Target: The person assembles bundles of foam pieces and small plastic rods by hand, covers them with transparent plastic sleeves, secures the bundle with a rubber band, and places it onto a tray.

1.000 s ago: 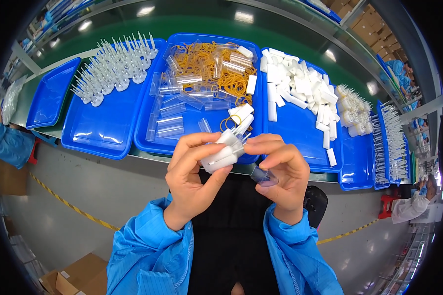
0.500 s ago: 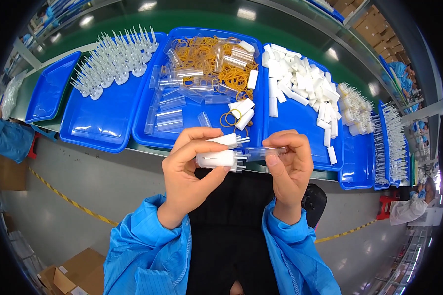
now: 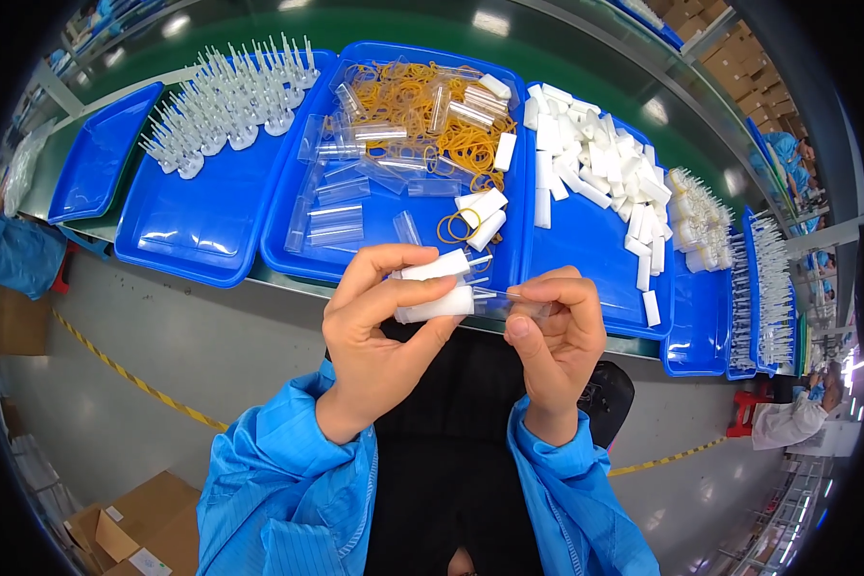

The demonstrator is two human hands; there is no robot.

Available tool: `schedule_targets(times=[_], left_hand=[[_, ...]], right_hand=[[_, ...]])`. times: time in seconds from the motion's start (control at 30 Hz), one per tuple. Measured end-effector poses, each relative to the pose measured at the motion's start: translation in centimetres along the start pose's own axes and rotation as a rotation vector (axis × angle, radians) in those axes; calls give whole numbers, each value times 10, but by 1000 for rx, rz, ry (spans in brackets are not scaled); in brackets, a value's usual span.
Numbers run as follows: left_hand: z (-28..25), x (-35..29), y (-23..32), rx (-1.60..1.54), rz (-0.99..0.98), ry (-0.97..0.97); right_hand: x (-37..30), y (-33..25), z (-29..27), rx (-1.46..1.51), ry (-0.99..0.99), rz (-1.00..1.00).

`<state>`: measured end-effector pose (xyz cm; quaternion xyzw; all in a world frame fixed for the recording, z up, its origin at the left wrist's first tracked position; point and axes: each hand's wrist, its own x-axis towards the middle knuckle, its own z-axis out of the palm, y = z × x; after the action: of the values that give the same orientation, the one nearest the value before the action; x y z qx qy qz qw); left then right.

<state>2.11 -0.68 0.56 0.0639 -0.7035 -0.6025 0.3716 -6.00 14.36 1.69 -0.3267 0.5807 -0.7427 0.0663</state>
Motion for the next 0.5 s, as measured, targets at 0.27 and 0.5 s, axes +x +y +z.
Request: schedule_targets(times=[0.27,0.5], left_hand=[[-1,2,7,145,94,-42],[-3,1,5,192,171,-75]], right_hand=[[-2,8,1,11,33,-50],[1,6,-3,103,0,83]])
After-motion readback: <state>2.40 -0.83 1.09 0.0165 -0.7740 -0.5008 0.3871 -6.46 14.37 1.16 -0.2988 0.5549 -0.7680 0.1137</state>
